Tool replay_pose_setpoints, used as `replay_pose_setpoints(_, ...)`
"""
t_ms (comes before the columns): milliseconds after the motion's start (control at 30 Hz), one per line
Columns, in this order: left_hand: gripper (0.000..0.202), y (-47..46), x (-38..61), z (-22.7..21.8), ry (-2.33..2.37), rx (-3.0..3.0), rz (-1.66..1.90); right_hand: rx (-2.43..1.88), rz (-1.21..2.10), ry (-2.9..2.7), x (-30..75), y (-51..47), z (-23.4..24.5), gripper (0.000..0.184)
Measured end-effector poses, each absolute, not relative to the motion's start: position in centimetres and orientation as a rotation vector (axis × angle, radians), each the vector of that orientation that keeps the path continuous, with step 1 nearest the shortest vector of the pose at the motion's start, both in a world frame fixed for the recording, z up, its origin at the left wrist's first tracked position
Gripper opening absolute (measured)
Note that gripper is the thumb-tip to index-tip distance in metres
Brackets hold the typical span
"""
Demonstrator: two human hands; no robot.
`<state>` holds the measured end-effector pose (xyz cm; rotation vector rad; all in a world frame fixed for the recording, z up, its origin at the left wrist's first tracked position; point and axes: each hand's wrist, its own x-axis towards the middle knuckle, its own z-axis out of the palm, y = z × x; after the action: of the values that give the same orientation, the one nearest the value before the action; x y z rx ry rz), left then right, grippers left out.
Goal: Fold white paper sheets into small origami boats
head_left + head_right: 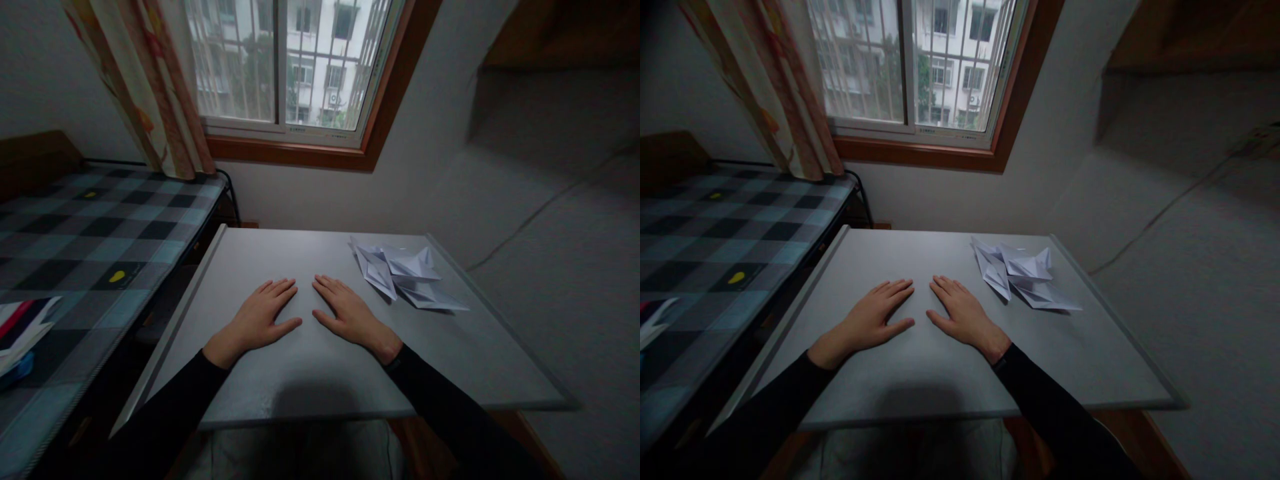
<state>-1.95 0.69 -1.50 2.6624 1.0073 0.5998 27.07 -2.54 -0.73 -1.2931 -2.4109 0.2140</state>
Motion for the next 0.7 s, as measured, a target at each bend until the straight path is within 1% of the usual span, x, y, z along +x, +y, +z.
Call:
replay_pose_setpoints(100,0.036,0.8,-1.9,-1.0,1.077,2.512,0.802,-1.098,0.111,-2.31,27.6,-2.8,0.6,0.04)
replay_pose_setpoints(133,0.029,0.8,-1.9,-0.9,1.101,2.47,0.859,-1.033,0.032,-2.268,28.0,-2.8,1.0,0.035)
replay_pose_setpoints(200,0.022,1.0,-2.0,-0.9,1.136,2.412,0.945,-0.955,-0.172,-2.162,29.2,-2.9,1.9,0.033)
replay_pose_setpoints(333,0.022,1.2,-2.1,-1.1,1.162,2.333,1.063,-0.996,-0.539,-1.912,32.9,-3.1,3.1,0.032)
replay_pose_setpoints(400,0.026,1.2,-2.1,-1.2,1.164,2.312,1.081,-1.132,-0.664,-1.803,34.8,-3.3,3.2,0.032)
replay_pose_setpoints(433,0.027,1.1,-2.1,-1.2,1.163,2.311,1.077,-1.203,-0.68,-1.785,35.7,-3.4,3.0,0.034)
replay_pose_setpoints(533,0.027,1.1,-2.1,-1.2,1.163,2.318,1.059,-1.406,-0.586,-1.848,37.4,-3.5,2.2,0.052)
replay_pose_setpoints(567,0.027,1.1,-2.1,-1.2,1.163,2.319,1.053,-1.447,-0.548,-1.885,37.7,-3.6,1.9,0.052)
replay_pose_setpoints(700,0.027,1.1,-2.1,-1.2,1.16,2.31,1.042,-1.494,-0.487,-1.93,37.8,-3.7,1.3,0.031)
